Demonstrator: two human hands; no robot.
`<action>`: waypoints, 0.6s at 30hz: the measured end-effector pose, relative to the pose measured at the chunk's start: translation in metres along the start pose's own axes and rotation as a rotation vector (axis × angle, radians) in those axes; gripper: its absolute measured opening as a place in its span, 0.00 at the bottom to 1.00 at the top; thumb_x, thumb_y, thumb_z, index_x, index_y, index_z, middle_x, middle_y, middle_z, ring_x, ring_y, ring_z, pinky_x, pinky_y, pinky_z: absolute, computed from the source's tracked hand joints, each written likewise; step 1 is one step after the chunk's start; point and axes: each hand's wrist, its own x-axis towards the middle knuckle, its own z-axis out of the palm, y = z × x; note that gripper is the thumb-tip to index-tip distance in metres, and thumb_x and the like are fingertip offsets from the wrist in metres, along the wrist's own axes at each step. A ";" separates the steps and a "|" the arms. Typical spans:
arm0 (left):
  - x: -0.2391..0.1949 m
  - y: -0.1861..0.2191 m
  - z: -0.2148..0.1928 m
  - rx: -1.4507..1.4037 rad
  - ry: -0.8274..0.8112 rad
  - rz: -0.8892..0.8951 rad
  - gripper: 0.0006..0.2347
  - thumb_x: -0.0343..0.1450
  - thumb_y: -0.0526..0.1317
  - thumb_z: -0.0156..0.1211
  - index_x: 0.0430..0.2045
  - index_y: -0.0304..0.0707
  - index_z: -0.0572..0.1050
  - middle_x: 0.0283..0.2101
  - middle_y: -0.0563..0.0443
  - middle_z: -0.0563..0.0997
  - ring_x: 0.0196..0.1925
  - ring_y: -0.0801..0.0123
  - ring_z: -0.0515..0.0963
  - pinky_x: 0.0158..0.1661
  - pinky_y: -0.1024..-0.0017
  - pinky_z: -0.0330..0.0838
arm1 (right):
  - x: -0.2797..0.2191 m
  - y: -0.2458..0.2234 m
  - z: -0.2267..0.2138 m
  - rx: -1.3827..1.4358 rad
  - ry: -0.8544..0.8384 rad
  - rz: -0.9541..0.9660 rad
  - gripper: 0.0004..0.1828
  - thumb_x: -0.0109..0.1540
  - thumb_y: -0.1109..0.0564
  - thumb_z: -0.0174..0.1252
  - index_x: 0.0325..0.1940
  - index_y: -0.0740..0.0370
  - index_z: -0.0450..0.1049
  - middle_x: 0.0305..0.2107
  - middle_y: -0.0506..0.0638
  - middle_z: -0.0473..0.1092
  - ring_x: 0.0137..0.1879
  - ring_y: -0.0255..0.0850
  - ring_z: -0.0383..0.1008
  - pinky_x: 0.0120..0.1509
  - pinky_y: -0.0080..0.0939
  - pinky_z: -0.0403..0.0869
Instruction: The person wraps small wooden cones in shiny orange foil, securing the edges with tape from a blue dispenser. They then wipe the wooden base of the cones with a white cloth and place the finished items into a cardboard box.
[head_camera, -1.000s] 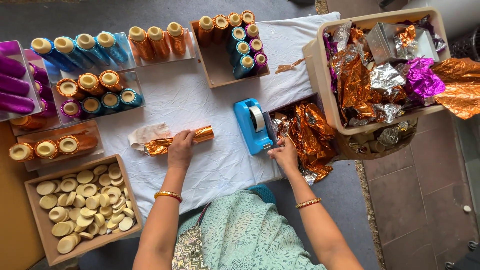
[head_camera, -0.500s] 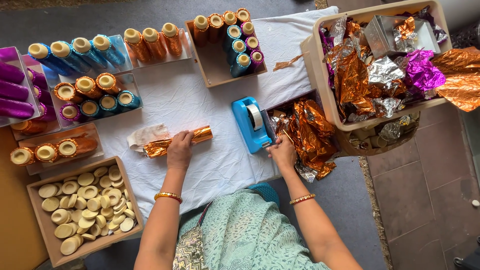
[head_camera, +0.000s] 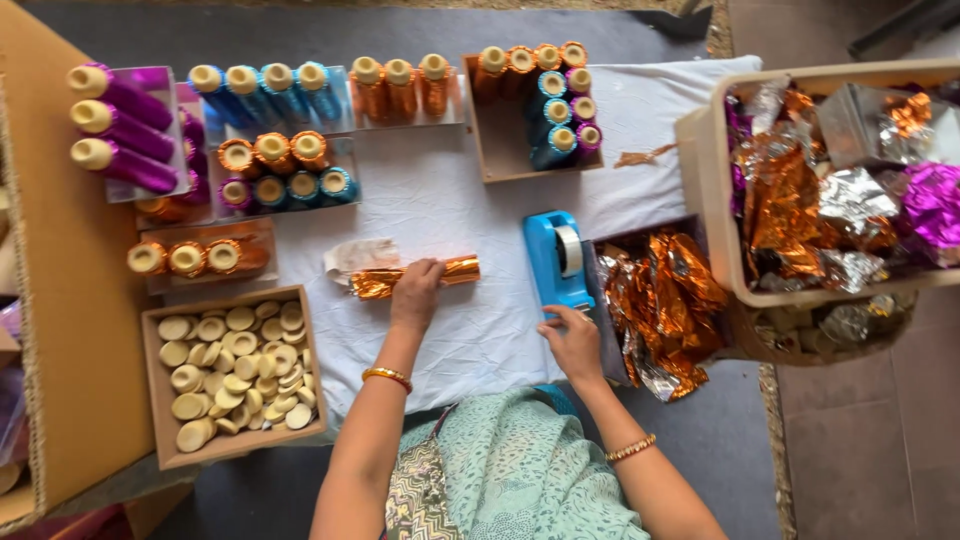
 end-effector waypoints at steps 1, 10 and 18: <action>-0.001 0.001 -0.001 0.007 0.006 -0.007 0.14 0.63 0.35 0.67 0.42 0.40 0.79 0.46 0.50 0.81 0.49 0.58 0.81 0.48 0.64 0.76 | 0.014 -0.006 0.010 0.004 -0.007 -0.008 0.15 0.54 0.57 0.69 0.45 0.57 0.79 0.30 0.49 0.81 0.36 0.41 0.82 0.41 0.42 0.76; 0.000 0.005 -0.004 0.018 0.020 0.013 0.13 0.62 0.34 0.67 0.39 0.41 0.77 0.43 0.51 0.80 0.47 0.59 0.79 0.48 0.64 0.75 | 0.130 -0.053 0.098 0.086 -0.357 -0.270 0.07 0.53 0.60 0.70 0.34 0.61 0.83 0.29 0.51 0.79 0.35 0.42 0.79 0.41 0.42 0.76; -0.001 0.009 -0.005 0.000 -0.011 -0.029 0.14 0.61 0.33 0.67 0.40 0.40 0.77 0.43 0.51 0.80 0.48 0.59 0.79 0.48 0.64 0.75 | 0.140 -0.094 0.102 -0.078 -0.543 -0.097 0.06 0.52 0.59 0.70 0.33 0.58 0.83 0.26 0.50 0.78 0.34 0.42 0.78 0.41 0.43 0.76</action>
